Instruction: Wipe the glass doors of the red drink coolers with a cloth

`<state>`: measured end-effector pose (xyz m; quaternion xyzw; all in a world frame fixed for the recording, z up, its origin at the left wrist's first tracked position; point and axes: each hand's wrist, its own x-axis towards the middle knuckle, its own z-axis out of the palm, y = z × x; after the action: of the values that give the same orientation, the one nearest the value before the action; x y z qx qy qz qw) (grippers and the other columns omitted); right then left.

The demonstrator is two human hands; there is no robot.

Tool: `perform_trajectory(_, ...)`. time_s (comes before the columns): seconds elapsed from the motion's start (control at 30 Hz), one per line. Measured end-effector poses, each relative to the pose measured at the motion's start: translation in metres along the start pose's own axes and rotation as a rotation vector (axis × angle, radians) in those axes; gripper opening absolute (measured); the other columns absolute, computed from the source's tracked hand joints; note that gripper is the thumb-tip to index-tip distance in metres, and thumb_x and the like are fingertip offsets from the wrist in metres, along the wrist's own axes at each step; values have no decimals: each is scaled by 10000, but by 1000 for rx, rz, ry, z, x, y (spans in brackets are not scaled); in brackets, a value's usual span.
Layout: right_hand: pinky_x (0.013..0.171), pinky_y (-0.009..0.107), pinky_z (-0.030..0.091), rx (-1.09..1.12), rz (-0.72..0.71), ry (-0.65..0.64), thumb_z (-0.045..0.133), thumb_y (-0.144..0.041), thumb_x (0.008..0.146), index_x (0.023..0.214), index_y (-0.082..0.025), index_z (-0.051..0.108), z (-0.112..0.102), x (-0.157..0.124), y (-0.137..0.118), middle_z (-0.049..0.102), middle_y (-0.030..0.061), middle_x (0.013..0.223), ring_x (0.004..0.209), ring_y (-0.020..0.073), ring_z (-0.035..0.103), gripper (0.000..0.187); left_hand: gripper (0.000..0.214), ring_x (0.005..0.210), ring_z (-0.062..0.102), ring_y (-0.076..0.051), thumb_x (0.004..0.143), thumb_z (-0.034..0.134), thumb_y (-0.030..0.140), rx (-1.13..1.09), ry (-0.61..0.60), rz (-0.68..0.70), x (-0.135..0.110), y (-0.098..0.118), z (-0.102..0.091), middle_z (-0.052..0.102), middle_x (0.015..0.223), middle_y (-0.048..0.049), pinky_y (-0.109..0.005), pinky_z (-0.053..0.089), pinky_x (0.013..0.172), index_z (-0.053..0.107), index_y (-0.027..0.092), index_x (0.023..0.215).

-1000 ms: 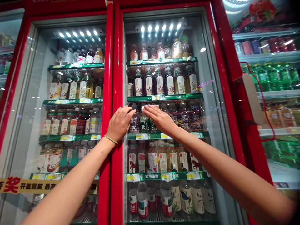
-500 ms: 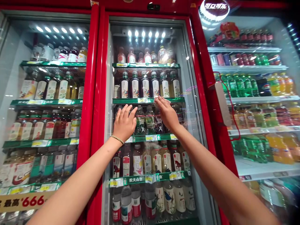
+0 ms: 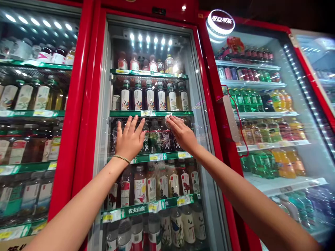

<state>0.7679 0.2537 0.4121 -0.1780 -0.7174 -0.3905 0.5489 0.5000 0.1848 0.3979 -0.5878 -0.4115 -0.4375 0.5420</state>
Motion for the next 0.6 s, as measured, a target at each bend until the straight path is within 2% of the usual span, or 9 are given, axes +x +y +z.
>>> perform_trajectory(0.03,1284,468,376,6,3,10,385,-85,1018,1597,-332,385,-2,-3,5,444,-14,1628,1530,214,389,630,527,1581,261,-295,1063,359,400,6,-4,-3,0,0,0,333,1681,-82,-647,92,1285,409,293,1577)
perform_trajectory(0.1,1260,492,409,1,97,78,379,-93,1023,1587,-314,412,-4,-7,12,455,8,1622,1517,240,413,606,528,1583,258,-292,1065,353,402,11,-5,-9,0,1,0,331,1681,-83,-644,89,1287,409,290,1578)
perform_trajectory(0.2,1262,516,399,-9,239,167,379,-99,1021,1589,-256,419,3,-7,2,455,61,1620,1517,273,412,590,529,1582,261,-293,1063,361,398,6,2,-14,0,3,0,334,1680,-84,-653,91,1283,402,299,1581)
perform_trajectory(0.27,1288,488,362,-6,189,122,377,-74,1006,1590,-240,418,13,-2,-18,455,63,1619,1531,251,389,609,528,1579,269,-296,1061,372,395,-1,12,-20,0,4,1,344,1675,-88,-659,94,1280,403,303,1579)
perform_trajectory(0.33,1300,450,345,1,72,37,379,-56,995,1590,-264,415,21,8,-36,447,32,1627,1545,212,362,631,526,1575,278,-298,1059,381,393,-10,21,-20,0,3,0,354,1670,-93,-661,100,1279,407,303,1577)
perform_trajectory(0.4,1305,427,335,7,-23,-27,393,-52,989,1586,-280,418,22,15,-39,435,7,1636,1549,186,351,639,523,1571,289,-300,1059,384,389,-19,21,-16,0,2,-1,365,1664,-99,-662,114,1277,416,299,1573)
perform_trajectory(0.43,1304,423,336,5,-33,-34,397,-47,984,1582,-280,423,18,15,-32,433,4,1638,1548,183,353,643,520,1568,296,-303,1059,386,386,-21,18,-12,0,2,-1,370,1661,-103,-664,123,1275,422,295,1570)
perform_trajectory(0.5,1291,434,355,-6,37,3,388,-30,967,1576,-264,434,3,6,-5,438,17,1637,1541,195,370,654,516,1561,311,-311,1057,390,382,-22,13,-5,0,1,-2,380,1654,-111,-672,138,1270,437,289,1562)
perform_trajectory(0.6,1254,497,399,-28,294,144,373,-86,985,1569,-248,447,-24,-24,48,453,54,1627,1524,244,404,611,513,1556,321,-324,1054,399,375,-13,27,-1,0,1,-1,386,1650,-119,-682,143,1266,452,276,1555)
